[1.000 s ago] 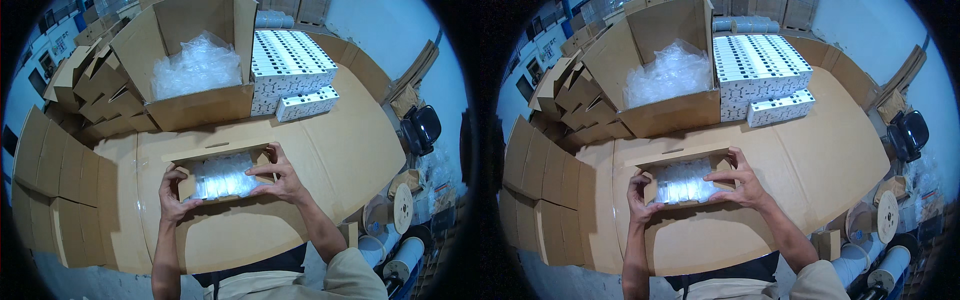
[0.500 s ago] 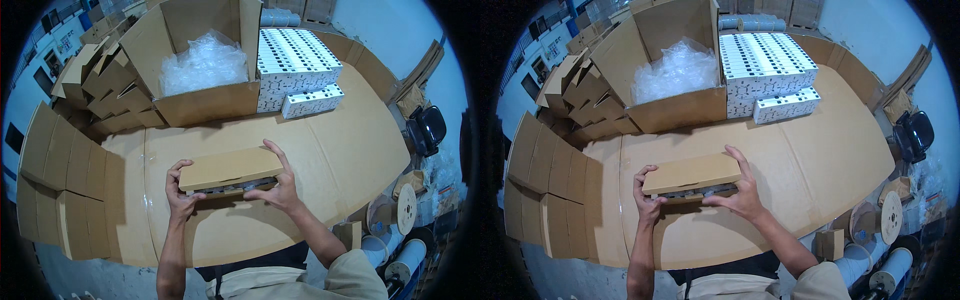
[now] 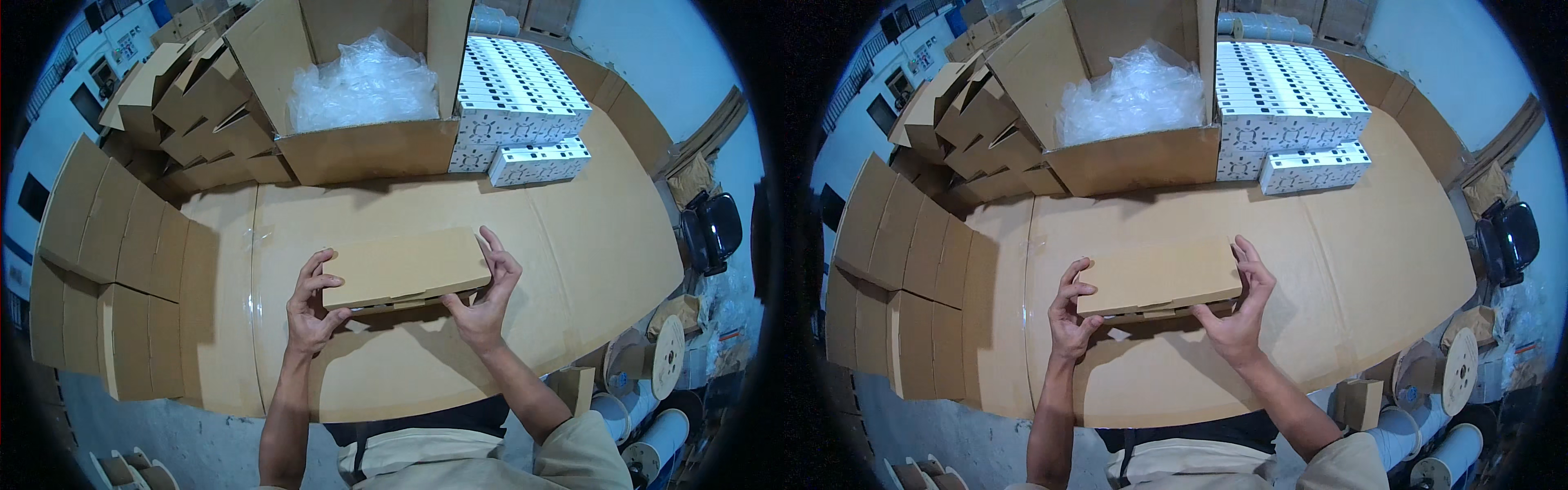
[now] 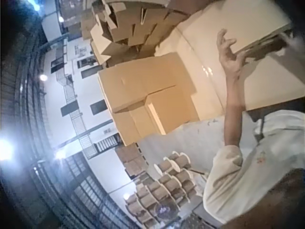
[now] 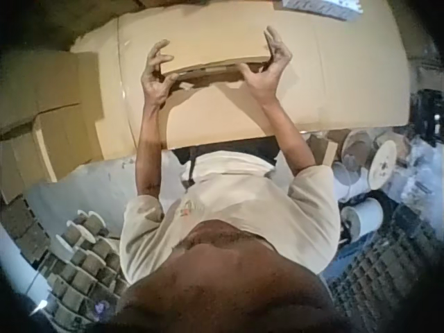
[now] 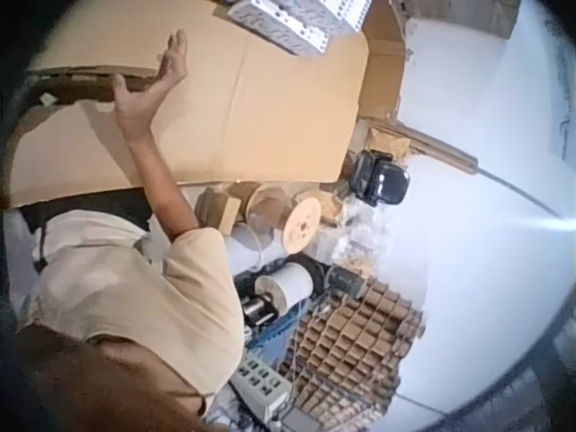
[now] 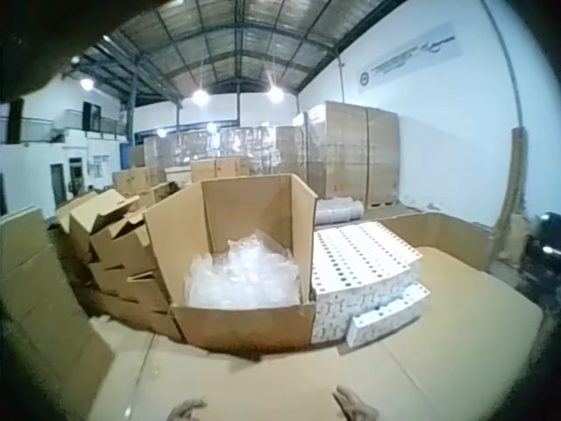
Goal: Packing small product boxes into bubble wrap bags and then into larger shipping boxes.
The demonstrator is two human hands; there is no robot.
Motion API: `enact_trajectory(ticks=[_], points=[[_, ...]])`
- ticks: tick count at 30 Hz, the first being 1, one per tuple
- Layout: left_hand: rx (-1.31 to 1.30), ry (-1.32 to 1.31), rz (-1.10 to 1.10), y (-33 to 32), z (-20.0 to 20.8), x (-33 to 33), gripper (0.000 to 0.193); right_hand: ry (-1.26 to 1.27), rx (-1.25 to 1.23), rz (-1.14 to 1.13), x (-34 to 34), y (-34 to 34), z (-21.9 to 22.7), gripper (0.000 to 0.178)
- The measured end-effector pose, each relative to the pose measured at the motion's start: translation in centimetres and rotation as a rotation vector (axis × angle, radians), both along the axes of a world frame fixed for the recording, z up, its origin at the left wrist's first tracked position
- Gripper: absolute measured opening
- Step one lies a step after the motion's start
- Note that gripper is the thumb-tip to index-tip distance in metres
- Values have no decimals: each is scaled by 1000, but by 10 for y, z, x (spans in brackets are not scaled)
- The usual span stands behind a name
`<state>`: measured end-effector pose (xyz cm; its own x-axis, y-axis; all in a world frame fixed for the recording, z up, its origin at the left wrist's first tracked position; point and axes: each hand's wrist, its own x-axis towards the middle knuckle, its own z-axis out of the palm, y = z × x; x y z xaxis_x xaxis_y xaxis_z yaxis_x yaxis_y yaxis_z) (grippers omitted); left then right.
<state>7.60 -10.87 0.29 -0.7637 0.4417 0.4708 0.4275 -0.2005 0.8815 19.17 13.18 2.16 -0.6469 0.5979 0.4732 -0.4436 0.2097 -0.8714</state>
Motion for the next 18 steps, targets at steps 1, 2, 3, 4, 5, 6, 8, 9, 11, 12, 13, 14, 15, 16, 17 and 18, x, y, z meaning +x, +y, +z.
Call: enact_trajectory(ticks=[1,2,3,4,5,6,8,9,11,12,13,14,15,16,17,18], points=[[-1,-3,-8,-1,0,0,48,33,162,11,0,7,-1,62],[-1,-5,-16,-2,1,0,47,67,325,21,1,11,-2,61],[0,-7,-17,-1,0,1,47,65,325,21,1,14,-6,61],[5,-23,1,1,1,2,46,90,405,21,2,17,-11,54],[11,-38,18,3,1,3,45,115,486,21,3,19,-13,46],[14,-41,14,3,1,4,45,112,489,18,6,19,-13,46],[16,-31,21,3,1,4,42,66,762,-15,11,19,-8,27],[19,-34,17,2,1,4,42,61,765,-18,12,15,-2,27],[12,-17,23,1,0,4,39,-49,765,-44,14,5,11,18],[14,-17,21,3,0,5,39,-50,767,-47,14,6,10,18],[14,-21,21,4,1,5,37,-51,796,-61,14,6,8,22],[14,-25,22,5,2,5,35,-52,825,-75,15,7,7,27],[14,-24,25,4,1,5,35,-50,826,-73,15,6,6,27],[19,-14,17,4,-1,5,33,-70,800,-61,16,5,6,28],[23,-4,10,3,-2,4,32,-90,774,-49,16,5,6,28],[21,-3,13,2,0,5,32,-88,773,-46,16,5,6,28]])
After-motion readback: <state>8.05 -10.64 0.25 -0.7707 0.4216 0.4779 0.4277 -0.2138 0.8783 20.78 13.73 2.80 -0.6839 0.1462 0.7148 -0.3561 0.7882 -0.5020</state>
